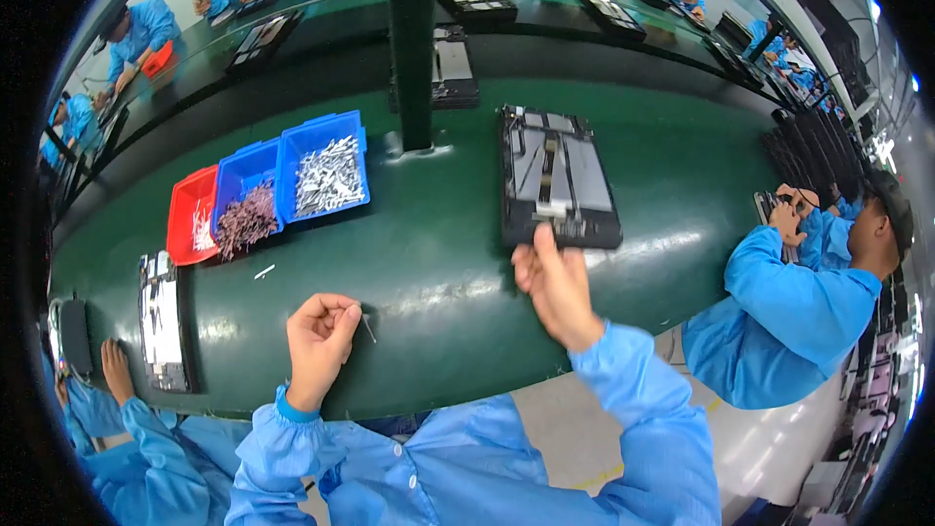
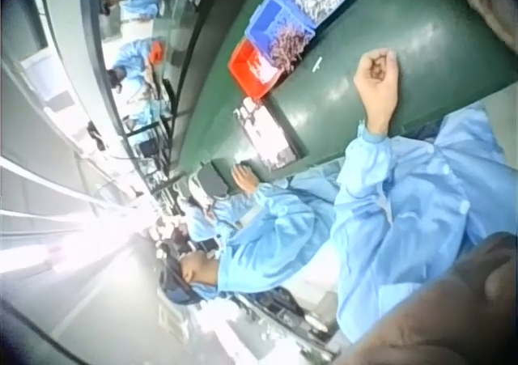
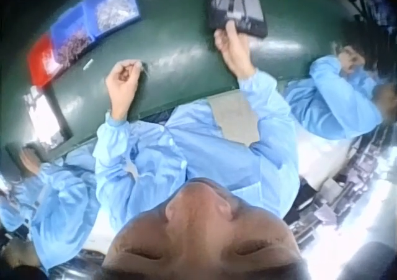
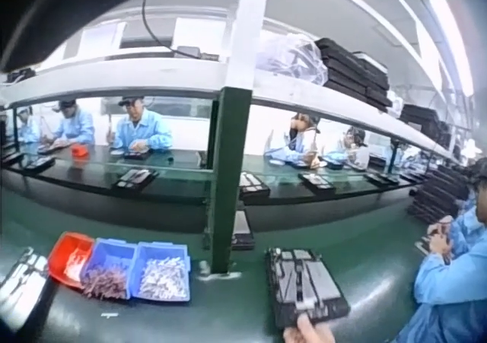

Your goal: The person assembles a tablet device by installing a ribbon cable and a circuit board into a tablet chassis, then securing the components with screws using a manual screwdriver and a precision pick.

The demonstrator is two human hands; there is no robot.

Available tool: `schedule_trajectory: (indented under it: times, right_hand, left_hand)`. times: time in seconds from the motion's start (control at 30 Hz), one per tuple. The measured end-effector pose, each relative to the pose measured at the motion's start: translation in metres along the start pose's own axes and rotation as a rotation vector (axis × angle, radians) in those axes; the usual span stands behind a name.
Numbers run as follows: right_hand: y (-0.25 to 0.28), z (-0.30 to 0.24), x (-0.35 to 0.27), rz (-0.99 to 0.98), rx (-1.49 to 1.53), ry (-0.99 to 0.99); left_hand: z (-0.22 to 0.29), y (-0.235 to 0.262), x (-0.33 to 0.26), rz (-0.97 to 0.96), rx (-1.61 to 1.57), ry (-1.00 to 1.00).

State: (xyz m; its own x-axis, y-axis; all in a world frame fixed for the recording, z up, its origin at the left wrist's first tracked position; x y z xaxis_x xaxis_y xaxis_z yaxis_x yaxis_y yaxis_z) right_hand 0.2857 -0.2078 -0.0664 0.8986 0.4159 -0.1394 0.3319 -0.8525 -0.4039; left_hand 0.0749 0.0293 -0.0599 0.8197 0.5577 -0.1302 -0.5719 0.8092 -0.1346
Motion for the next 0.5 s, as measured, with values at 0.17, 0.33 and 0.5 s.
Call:
schedule_trajectory:
  times: [0.17, 0.33, 0.5]
  right_hand:
    - [-0.042, 0.048, -0.131, -0.188, -0.013, -0.225]
    - [-0.058, 0.106, -0.232, -0.681, 0.0, -0.69]
    - [-0.068, 0.086, -0.248, -0.94, 0.14, -0.936]
  left_hand:
    - [0.0, 0.003, -0.005, -0.079, -0.058, 0.102]
    - [0.002, 0.004, -0.011, -0.135, -0.085, 0.015]
    - [0.006, -0.004, -0.021, -0.171, -0.137, -0.001]
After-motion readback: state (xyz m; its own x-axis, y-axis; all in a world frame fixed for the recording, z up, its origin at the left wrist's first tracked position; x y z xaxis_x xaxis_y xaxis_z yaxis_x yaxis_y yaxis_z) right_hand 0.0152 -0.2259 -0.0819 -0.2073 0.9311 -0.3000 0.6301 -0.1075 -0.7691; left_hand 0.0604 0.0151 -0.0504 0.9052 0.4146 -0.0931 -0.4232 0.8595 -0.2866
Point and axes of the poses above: each hand's wrist, its own x-axis towards the middle knuckle, its own y-axis out of the back of the hand, z = x × y, the point moved 6 cm from there along x, towards the middle knuckle, and after that the axes turned 2 degrees about y, right-handed, at the moved point
